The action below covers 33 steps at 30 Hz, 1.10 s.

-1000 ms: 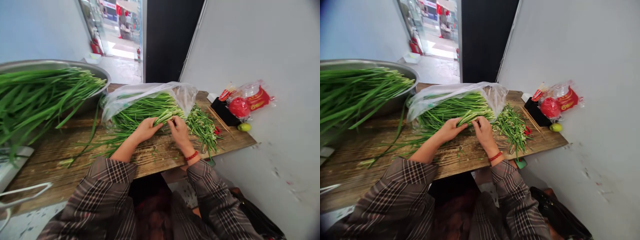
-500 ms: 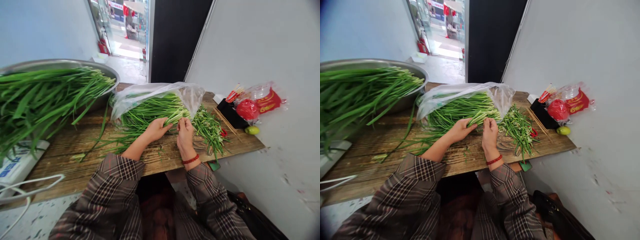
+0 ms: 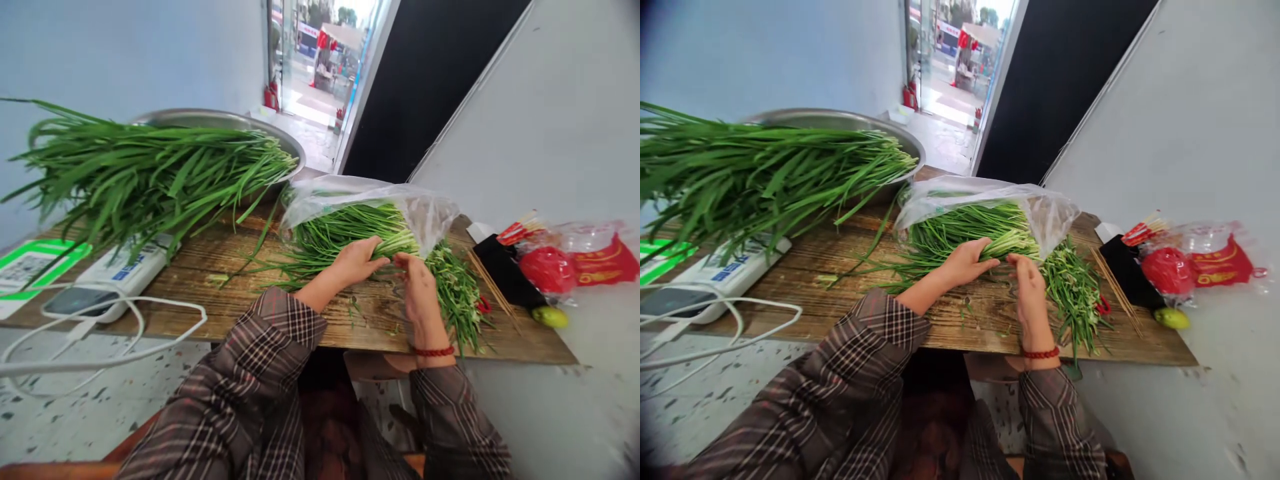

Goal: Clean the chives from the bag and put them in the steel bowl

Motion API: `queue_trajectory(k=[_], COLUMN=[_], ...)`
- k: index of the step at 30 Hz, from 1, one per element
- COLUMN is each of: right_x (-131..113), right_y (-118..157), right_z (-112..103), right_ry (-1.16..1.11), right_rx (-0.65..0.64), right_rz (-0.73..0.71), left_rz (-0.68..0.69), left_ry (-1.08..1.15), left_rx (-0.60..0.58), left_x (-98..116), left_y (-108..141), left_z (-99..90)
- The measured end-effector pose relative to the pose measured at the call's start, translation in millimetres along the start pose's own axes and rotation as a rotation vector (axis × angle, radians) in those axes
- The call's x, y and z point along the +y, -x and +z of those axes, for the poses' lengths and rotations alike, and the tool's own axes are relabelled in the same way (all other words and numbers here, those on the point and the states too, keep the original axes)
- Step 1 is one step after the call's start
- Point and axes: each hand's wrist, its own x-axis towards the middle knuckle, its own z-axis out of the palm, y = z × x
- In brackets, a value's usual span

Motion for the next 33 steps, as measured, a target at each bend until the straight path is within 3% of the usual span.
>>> queue_trajectory(k=[2,4,6,12,17,21,25,28,33], right_x=[3.0,3.3,1.6,-6.7,-21.9,-53.5,-92.9,-109.8,-112.2], right_y=[10.6,17.2,19.8,14.7,3.3,-17.1,-38.1,-45.5,-37.0], right_z=[15.1,30.4,43.0,64.9,64.8,29.4,-37.9,-82.0,-110.0], right_ry=[0.055,0.073,0.02,-0.364,-0.343,-0.391,-0.524,-0.62,-0.635], right_rx=[-0.156,-0.213,-0.172,0.032,0.14,0.217,0.341,0.398,0.48], right_rz=[-0.023,-0.064,-0.062,0.181,0.026,-0.103,-0.254,-0.268,-0.252], left_rz=[0.087,0.164,0.203,0.332,0.125,-0.005,-0.182,-0.262,-0.253], left_ry=[-0.072,-0.175,-0.29,-0.457,-0.419,-0.45,-0.329,-0.264,-0.077], left_rx=[0.004,-0.009,-0.026,-0.051,-0.072,-0.052,0.111,0.224,0.505], left_x=[2.7,6.1,9.8,16.8,12.8,-7.6,-35.0,-50.3,-61.0], left_y=[2.6,5.8,8.9,13.2,9.0,0.5,-5.5,-9.9,-19.0], left_z=[-0.3,0.9,3.6,11.8,2.5,-10.4,-20.3,-25.3,-26.8])
